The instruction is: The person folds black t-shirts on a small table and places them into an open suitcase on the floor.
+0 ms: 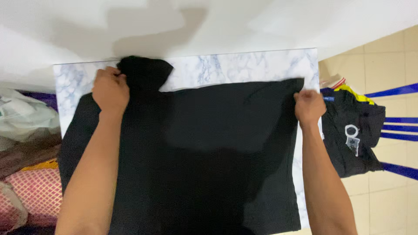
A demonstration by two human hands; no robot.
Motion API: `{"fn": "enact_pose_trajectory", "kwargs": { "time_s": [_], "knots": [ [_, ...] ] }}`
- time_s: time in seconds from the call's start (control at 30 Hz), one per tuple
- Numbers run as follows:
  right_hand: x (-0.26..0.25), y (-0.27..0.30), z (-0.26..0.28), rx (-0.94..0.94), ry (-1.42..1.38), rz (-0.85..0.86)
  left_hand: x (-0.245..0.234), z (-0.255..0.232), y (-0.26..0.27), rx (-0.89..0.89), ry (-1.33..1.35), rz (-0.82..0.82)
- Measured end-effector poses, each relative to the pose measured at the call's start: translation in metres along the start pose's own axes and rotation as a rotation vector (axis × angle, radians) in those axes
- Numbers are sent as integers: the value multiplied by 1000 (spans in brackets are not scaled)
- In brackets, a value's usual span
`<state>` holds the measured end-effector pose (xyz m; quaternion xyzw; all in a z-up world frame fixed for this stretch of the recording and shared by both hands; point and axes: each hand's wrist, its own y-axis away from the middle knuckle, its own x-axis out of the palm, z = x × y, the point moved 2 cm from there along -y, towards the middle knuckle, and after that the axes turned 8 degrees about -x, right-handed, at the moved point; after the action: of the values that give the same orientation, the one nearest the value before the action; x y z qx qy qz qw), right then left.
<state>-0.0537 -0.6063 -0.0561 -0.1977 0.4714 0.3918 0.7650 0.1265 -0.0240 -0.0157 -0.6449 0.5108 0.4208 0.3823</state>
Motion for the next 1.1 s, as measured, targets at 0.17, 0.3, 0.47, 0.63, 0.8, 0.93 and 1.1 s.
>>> {"fn": "enact_pose_trajectory", "kwargs": {
  "time_s": [0.17,0.3,0.47,0.63,0.8,0.93,1.1],
  "knots": [
    [-21,14,38,-132,153,-315,-13,2,-8,-336,512,-130],
    [-29,74,105,-445,163,-490,-5,-11,34,190,411,-388],
    [-7,235,204,-836,-89,-98,8,-33,129,354,-33,30],
    [-2,250,104,-495,333,341,2,-29,103,200,-155,175],
    [-25,218,-28,-89,226,-71,-19,-86,123,316,-251,46],
    [-33,258,-50,-80,199,-229,-7,-202,162,565,111,282],
    [-48,344,-54,58,200,-221,62,-330,192,594,330,562]
  ]
}}
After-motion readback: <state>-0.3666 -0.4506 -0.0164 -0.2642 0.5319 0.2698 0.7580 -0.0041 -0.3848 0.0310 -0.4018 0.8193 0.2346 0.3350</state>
